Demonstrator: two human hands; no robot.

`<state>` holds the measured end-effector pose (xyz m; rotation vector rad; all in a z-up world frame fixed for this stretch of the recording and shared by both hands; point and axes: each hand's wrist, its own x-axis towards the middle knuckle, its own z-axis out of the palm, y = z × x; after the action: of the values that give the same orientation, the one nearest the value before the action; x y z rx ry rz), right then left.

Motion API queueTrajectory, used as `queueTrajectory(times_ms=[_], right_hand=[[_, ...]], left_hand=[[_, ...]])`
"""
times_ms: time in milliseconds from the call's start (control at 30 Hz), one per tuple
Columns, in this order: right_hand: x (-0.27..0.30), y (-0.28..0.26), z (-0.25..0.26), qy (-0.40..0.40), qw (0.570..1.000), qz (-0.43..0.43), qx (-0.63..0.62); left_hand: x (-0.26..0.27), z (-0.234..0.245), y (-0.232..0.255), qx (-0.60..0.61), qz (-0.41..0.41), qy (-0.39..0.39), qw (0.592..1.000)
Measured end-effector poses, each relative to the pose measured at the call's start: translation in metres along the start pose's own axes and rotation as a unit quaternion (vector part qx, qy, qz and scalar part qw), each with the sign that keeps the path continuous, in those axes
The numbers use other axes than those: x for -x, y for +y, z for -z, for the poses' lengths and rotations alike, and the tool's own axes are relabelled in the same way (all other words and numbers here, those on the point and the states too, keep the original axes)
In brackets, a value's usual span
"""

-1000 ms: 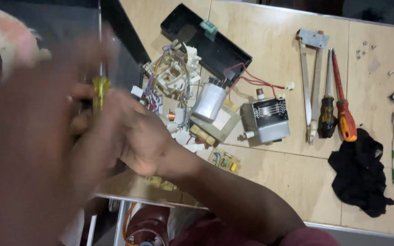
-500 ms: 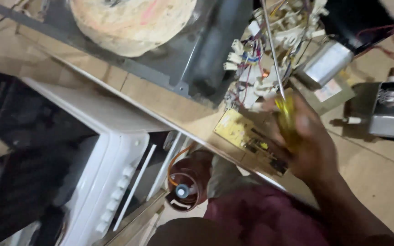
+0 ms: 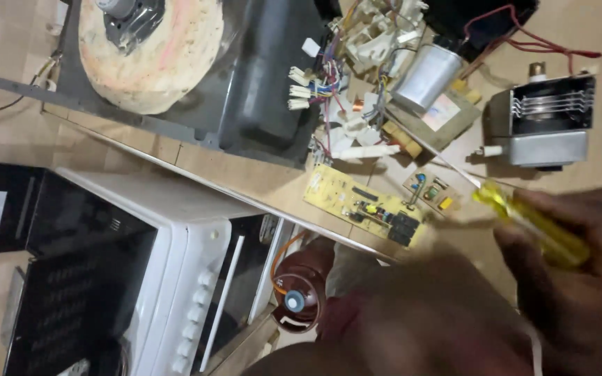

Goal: Disassembling a microwave oven to clean and inspect its internal electronic components.

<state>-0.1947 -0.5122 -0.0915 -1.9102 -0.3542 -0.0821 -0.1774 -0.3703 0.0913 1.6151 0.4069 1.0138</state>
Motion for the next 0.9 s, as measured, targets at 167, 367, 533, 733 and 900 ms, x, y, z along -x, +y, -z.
queueTrajectory(times_ms=[167, 367, 533, 733, 900], right_hand=[[-0.057, -0.011, -0.007, 0.013, 0.978, 0.204, 0.045], [-0.112, -0.051, -0.049, -0.064, 0.973, 0.221, 0.028], [-0.112, -0.061, -0.042, -0.159, 0.967, 0.192, 0.045], [-0.111, -0.047, -0.025, -0.180, 0.968, 0.150, 0.094], [-0.112, -0.041, -0.022, -0.186, 0.968, 0.134, 0.097]], left_hand=[[0.054, 0.075, -0.131, 0.024, 0.155, 0.016, 0.987], [0.016, 0.085, -0.169, 0.047, 0.364, 0.032, 0.930], [0.007, 0.075, -0.199, 0.212, 0.372, 0.112, 0.897], [0.008, 0.071, -0.180, 0.004, 0.351, 0.000, 0.936], [0.012, 0.069, -0.197, -0.182, 0.194, -0.148, 0.953]])
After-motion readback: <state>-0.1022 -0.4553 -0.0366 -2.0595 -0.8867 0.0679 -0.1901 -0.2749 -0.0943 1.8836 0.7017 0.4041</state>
